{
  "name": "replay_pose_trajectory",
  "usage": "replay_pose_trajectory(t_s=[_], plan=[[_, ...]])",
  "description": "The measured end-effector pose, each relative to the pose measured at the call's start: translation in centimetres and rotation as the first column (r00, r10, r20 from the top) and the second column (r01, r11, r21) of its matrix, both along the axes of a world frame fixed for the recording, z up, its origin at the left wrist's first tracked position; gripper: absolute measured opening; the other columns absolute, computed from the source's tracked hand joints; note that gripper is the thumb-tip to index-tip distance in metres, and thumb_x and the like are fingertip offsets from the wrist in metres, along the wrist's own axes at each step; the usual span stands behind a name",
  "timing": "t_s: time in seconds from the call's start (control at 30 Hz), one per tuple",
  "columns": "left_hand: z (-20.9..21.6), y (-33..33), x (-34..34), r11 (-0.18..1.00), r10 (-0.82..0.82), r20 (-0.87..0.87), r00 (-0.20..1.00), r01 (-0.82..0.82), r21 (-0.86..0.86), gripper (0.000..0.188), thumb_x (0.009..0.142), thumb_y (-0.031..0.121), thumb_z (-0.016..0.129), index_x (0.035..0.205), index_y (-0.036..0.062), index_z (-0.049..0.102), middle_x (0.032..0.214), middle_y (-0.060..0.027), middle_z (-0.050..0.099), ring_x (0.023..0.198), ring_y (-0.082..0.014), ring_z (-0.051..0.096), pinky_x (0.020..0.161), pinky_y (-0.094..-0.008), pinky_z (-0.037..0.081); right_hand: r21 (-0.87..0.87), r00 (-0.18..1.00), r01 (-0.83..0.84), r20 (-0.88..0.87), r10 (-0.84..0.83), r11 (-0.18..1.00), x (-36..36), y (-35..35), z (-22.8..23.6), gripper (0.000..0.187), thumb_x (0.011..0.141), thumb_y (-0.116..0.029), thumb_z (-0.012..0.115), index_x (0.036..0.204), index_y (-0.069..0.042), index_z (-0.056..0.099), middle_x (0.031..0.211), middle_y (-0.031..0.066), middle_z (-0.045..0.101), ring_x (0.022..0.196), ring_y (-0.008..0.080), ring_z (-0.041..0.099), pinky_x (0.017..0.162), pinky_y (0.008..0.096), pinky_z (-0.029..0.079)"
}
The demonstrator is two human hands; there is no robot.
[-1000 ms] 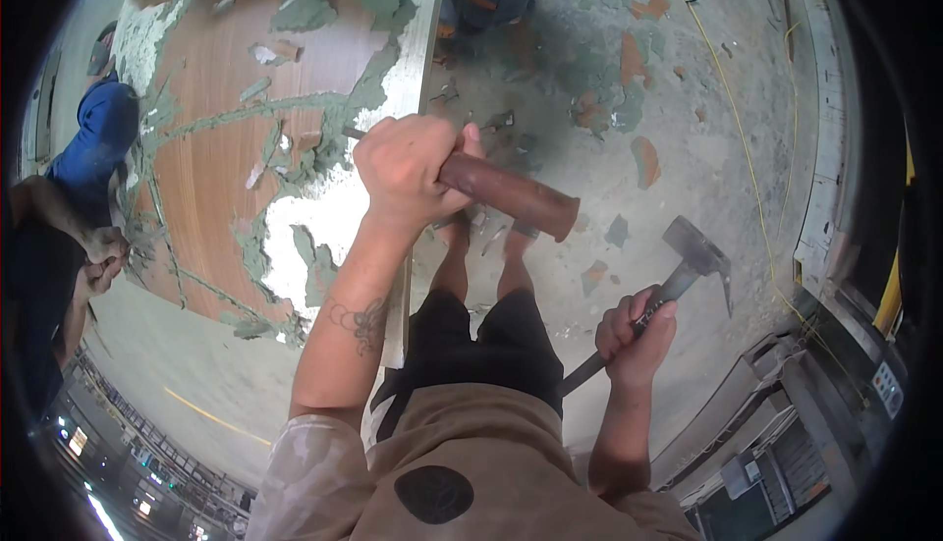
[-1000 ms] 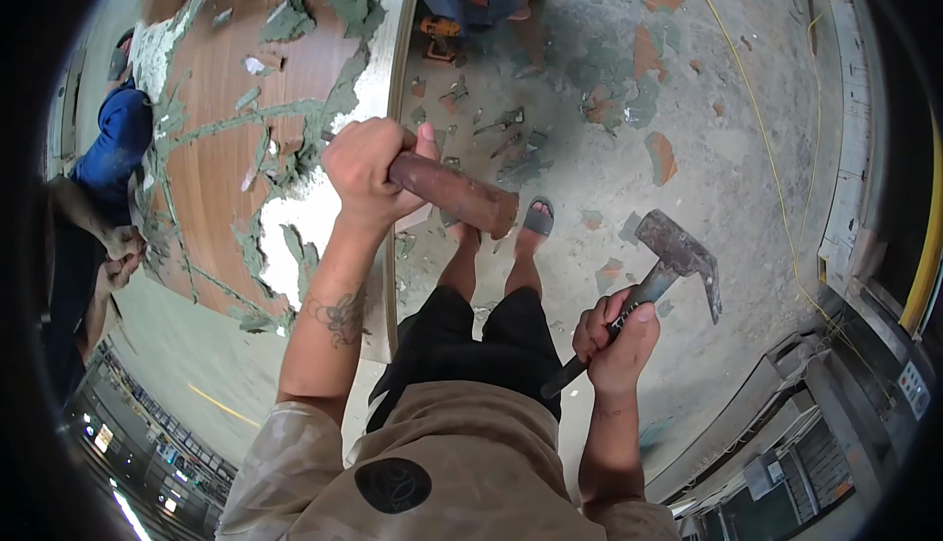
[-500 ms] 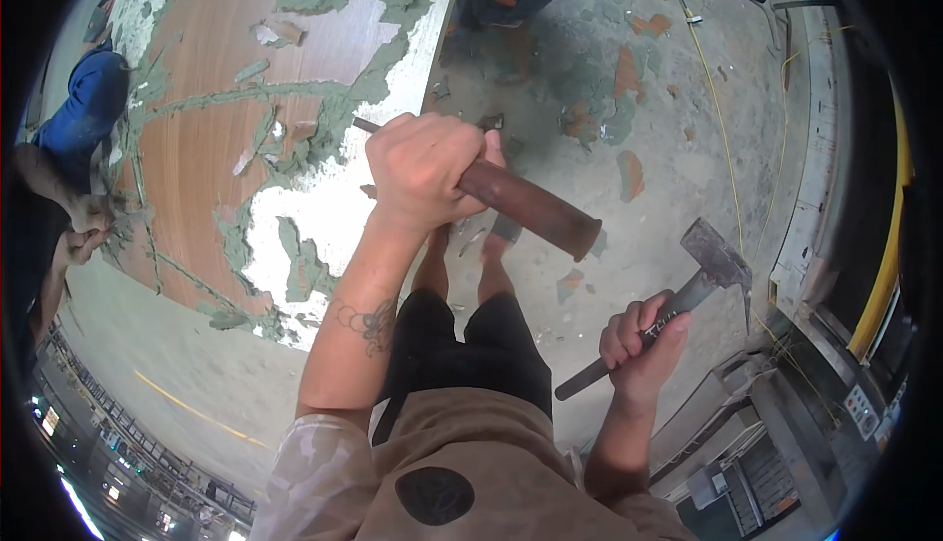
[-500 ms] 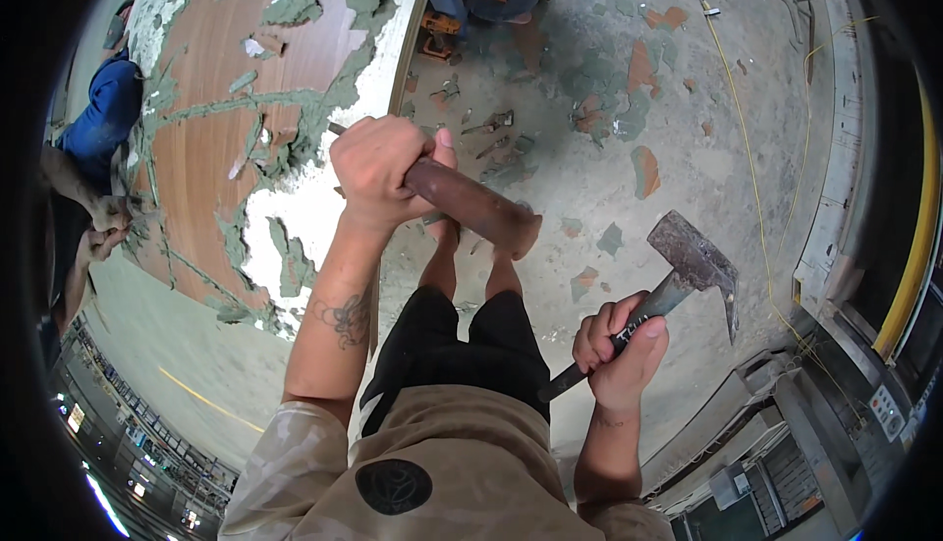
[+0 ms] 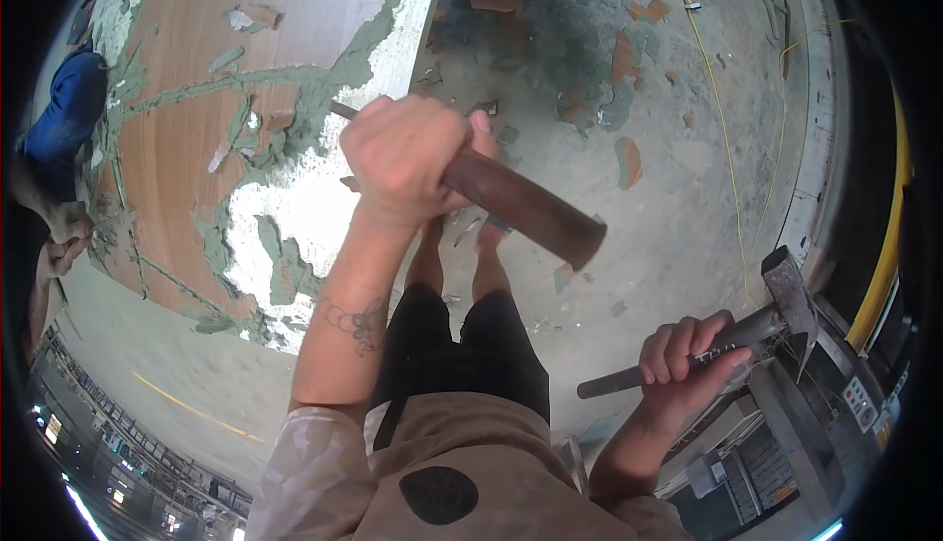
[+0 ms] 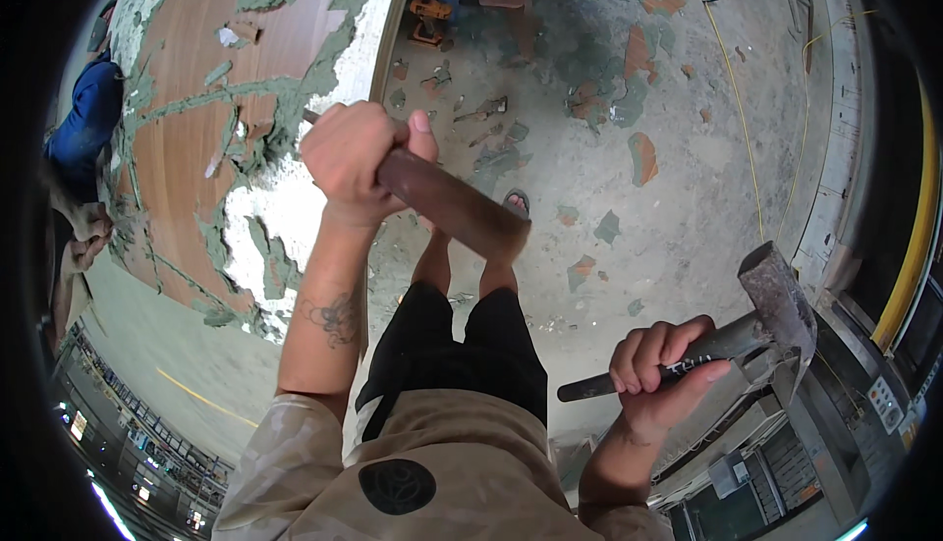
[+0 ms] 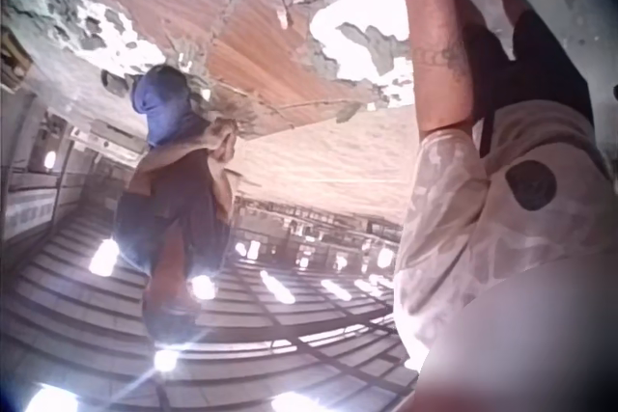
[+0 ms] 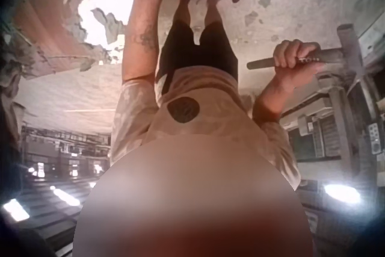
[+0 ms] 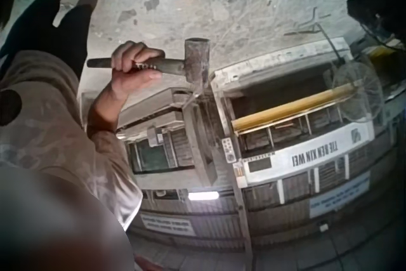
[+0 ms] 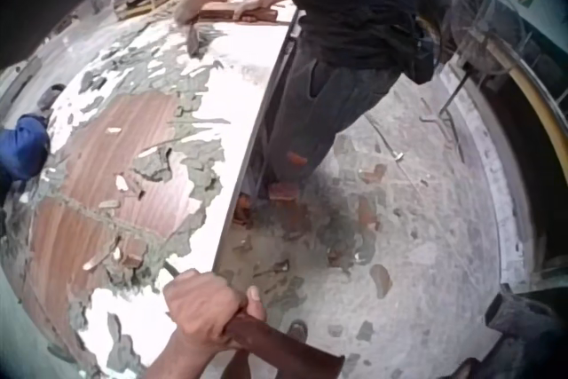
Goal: Using a hammer and a chisel to remove material or debris from a flat board on a production floor.
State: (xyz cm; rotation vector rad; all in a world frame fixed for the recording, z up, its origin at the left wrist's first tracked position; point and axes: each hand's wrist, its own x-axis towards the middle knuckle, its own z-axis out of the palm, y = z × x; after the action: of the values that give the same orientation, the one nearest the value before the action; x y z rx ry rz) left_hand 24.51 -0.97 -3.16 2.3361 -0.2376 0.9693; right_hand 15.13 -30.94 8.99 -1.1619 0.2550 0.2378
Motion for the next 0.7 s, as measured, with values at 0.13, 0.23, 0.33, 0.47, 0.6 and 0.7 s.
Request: replay_pose_trajectory(t_s=[0.13, 0.23, 0.33, 0.47, 0.6, 0.7], plan=[[0.1, 0.0, 0.1, 1.000, 0.011, 0.035, 0.999, -0.011, -0.005, 0.032, 0.071, 0.009, 0.072, 0.059, 0.0143, 0.043, 0.052, -0.0012, 0.041, 0.044, -0.0191, 0.043, 0.045, -0.0323, 0.027, -0.061, 1.000, 0.025, -0.016, -0.026, 0.998, -0.3, 0.2, 0.0, 0.053, 0.106, -0.062, 0.038, 0.089, -0.012, 0.040, 0.056, -0.0026, 0.033, 0.041, 0.0081, 0.029, 0.036, 0.0237, 0.028], [0.0, 0.1, 0.2, 1.000, -0.016, 0.055, 0.998, 0.018, -0.022, 0.032, 0.069, 0.010, 0.073, 0.060, 0.0143, 0.043, 0.053, -0.0007, 0.042, 0.045, -0.0186, 0.044, 0.046, -0.0322, 0.028, -0.073, 0.999, -0.008, -0.046, 0.005, 0.997, -0.8, 0.1, -0.2, 0.053, 0.106, -0.062, 0.039, 0.089, -0.012, 0.040, 0.057, -0.0023, 0.034, 0.041, 0.0084, 0.029, 0.035, 0.0233, 0.029], [0.1, 0.4, 0.0, 0.999, -0.029, 0.012, 1.000, 0.029, -0.017, 0.032, 0.068, 0.011, 0.074, 0.060, 0.0145, 0.043, 0.053, -0.0003, 0.043, 0.045, -0.0183, 0.045, 0.046, -0.0320, 0.028, -0.091, 1.000, 0.009, -0.027, -0.011, 0.996, -1.4, 0.6, 0.1, 0.054, 0.105, -0.065, 0.040, 0.089, -0.013, 0.039, 0.055, -0.0021, 0.034, 0.041, 0.0098, 0.030, 0.035, 0.0244, 0.029], [-0.3, 0.2, 0.0, 0.999, -0.017, 0.032, 0.999, 0.018, -0.041, 0.031, 0.067, 0.013, 0.074, 0.060, 0.0146, 0.043, 0.053, -0.0001, 0.043, 0.045, -0.0180, 0.045, 0.046, -0.0317, 0.029, -0.038, 0.989, 0.038, 0.141, -0.033, 0.999, -1.8, 2.5, 1.5, 0.055, 0.102, -0.068, 0.042, 0.088, -0.014, 0.038, 0.053, -0.0009, 0.037, 0.037, 0.0117, 0.034, 0.033, 0.0263, 0.033], [0.3, 0.2, -0.2, 0.997, -0.040, 0.029, 0.999, 0.042, -0.070, 0.028, 0.068, 0.010, 0.074, 0.060, 0.0125, 0.047, 0.054, -0.0023, 0.045, 0.045, -0.0208, 0.047, 0.046, -0.0322, 0.032, -0.039, 0.971, 0.066, 0.234, -0.055, 0.997, -1.6, 3.8, 2.0, 0.056, 0.102, -0.068, 0.041, 0.089, -0.014, 0.037, 0.053, -0.0006, 0.037, 0.037, 0.0119, 0.034, 0.032, 0.0262, 0.033], [0.5, 0.4, -0.3, 0.997, -0.049, -0.011, 0.999, 0.048, -0.052, 0.026, 0.071, 0.007, 0.074, 0.061, 0.0102, 0.050, 0.055, -0.0048, 0.046, 0.046, -0.0239, 0.048, 0.047, -0.0329, 0.036, 0.039, 0.939, 0.223, 0.260, -0.225, 0.974, -1.5, 4.6, 2.9, 0.056, 0.102, -0.068, 0.040, 0.090, -0.014, 0.038, 0.053, -0.0006, 0.038, 0.037, 0.0120, 0.034, 0.032, 0.0258, 0.033]])
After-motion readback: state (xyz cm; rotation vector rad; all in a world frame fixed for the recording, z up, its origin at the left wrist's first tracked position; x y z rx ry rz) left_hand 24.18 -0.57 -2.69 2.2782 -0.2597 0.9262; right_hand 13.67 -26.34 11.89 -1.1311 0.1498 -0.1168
